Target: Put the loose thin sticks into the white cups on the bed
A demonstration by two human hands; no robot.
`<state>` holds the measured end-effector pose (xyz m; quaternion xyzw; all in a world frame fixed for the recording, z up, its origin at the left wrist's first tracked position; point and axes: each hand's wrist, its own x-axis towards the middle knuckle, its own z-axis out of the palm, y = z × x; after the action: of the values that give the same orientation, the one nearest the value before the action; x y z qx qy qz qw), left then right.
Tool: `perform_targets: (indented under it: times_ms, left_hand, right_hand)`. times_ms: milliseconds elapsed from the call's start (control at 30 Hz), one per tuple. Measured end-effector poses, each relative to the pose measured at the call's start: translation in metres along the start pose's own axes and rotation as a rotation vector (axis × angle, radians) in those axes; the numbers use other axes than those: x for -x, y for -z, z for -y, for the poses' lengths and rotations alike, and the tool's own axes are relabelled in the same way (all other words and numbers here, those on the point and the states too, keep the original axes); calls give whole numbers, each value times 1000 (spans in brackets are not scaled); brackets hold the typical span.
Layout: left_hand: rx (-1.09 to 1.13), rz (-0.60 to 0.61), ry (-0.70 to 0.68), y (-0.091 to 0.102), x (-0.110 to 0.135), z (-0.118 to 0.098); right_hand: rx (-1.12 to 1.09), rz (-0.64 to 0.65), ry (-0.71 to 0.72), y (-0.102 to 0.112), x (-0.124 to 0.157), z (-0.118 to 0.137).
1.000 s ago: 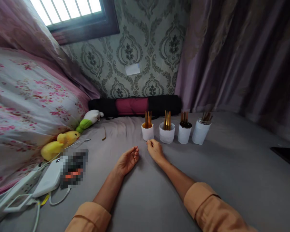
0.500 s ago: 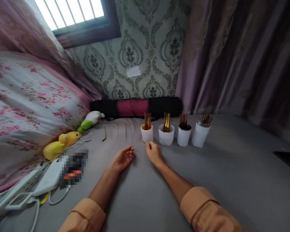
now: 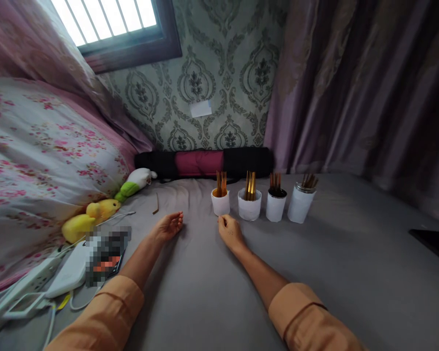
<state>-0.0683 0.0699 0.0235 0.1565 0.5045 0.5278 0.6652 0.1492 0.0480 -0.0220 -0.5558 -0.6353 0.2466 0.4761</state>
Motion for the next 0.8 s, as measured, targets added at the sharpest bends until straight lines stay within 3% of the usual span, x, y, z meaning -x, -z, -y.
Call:
perform_targets:
  times_ms: [433, 800]
  left_hand:
    - [-304, -270, -164, 29, -26, -33]
    - [-943, -547, -416, 54, -43, -57]
  right_hand:
    - [2, 0, 1, -1, -1, -1]
    - [-6, 15, -17, 0, -1, 0]
